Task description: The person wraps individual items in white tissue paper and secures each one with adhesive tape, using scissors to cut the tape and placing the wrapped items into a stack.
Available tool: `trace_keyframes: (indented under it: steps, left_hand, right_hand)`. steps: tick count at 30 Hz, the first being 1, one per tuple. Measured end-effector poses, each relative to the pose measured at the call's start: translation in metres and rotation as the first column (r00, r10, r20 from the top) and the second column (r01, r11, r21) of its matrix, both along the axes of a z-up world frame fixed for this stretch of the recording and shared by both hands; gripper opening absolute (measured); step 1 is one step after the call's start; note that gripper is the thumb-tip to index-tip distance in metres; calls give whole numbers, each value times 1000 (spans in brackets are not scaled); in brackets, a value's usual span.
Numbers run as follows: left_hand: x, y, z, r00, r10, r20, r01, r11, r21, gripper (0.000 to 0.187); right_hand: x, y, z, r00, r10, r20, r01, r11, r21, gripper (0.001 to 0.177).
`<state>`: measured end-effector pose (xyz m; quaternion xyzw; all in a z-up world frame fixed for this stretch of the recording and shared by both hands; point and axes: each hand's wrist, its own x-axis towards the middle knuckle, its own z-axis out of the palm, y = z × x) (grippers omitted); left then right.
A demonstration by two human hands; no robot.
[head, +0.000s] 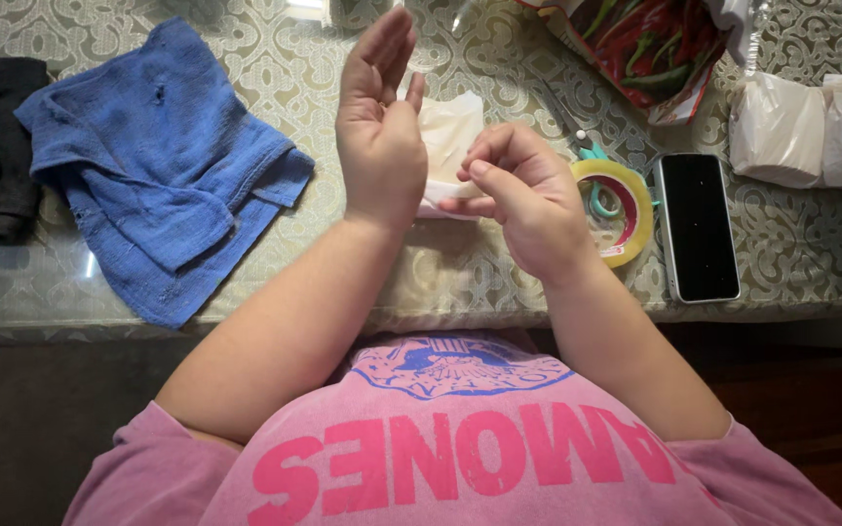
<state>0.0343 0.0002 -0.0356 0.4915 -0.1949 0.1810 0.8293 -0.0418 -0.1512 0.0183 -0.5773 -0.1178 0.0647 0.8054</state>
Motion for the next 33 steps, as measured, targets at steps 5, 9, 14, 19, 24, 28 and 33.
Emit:
trace_keyframes:
  steps: [5, 9, 14, 19, 24, 28, 33]
  left_hand:
    - [-11, 17, 24, 990, -86, -113, 55, 966, -253, 44]
    - [-77, 56, 44, 993, 120, 22, -116, 875, 470, 28]
    - [-121, 52, 50, 943, -56, 328, -283, 381, 880, 50]
    - [-128, 44, 34, 904, -45, 425, -414, 158, 896, 68]
    - [-133, 34, 20, 902, 35, 430, -429, -46, 902, 74]
    - [-132, 31, 15, 917, 39, 396, -393, -82, 916, 75]
    - [-132, 32, 17, 913, 51, 404, -400, -79, 913, 78]
  right_hand:
    - [8, -1, -5, 992, -39, -118, 35, 999, -40, 3]
    - [12, 0, -2, 987, -45, -155, 35, 997, -63, 2]
    - [17, 0, -1, 978, -93, -188, 61, 984, -169, 4]
    - [18, -1, 4, 990, -98, -105, 66, 959, -275, 5]
    - [19, -9, 3, 988, -150, 36, 148, 857, -493, 12]
    - [27, -16, 2, 958, 27, 287, 207, 630, -749, 17]
    - [34, -10, 9, 991, -37, 130, 126, 597, -792, 22]
